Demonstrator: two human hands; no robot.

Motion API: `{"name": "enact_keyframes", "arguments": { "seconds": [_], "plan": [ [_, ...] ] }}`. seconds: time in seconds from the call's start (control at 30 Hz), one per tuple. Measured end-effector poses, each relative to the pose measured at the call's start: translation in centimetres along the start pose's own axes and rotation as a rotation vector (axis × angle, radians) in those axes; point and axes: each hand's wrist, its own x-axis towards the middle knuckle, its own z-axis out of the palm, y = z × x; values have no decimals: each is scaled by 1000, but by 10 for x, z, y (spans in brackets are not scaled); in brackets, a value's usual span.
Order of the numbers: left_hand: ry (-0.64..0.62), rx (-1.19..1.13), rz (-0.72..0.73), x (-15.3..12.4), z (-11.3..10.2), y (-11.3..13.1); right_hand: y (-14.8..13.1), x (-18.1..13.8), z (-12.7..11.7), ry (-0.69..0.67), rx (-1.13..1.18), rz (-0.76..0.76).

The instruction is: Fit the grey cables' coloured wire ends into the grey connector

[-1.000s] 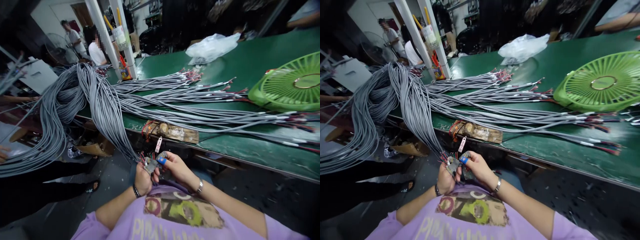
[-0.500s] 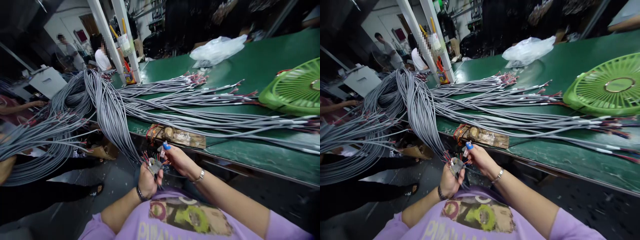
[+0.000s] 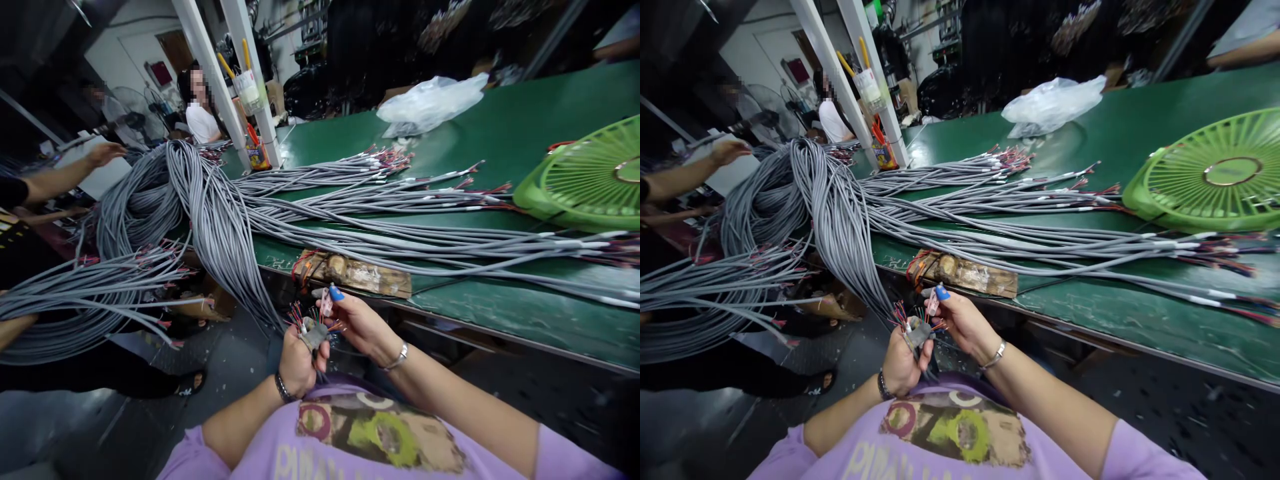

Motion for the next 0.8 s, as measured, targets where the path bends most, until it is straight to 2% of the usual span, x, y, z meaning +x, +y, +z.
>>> {"name": "enact_keyframes", "arguments": {
  "seconds": [0.1,0.27,0.37,0.47,0.53,0.67,0.8],
  "plan": [
    [13,14,-17,1,1,-1,0,1,0,23,-7,-4],
    [26,7,-2,0,2,2,4,1,-5,-44,-22,15],
    [24,1,-25,-4,1,4,9,-5,-12,-36,-55,66],
    [36,44,-32,-6,-2,4,12,-14,-24,-125,-210,168],
    [28,83,-14,-8,-4,4,13,-22,-30,-193,-352,169],
    [-28,135,15,-11,-8,0,17,-35,-36,-158,-640,58],
    [-132,192,-41,-12,-11,-1,18,-39,-35,-103,-726,-38]
  ]
}}
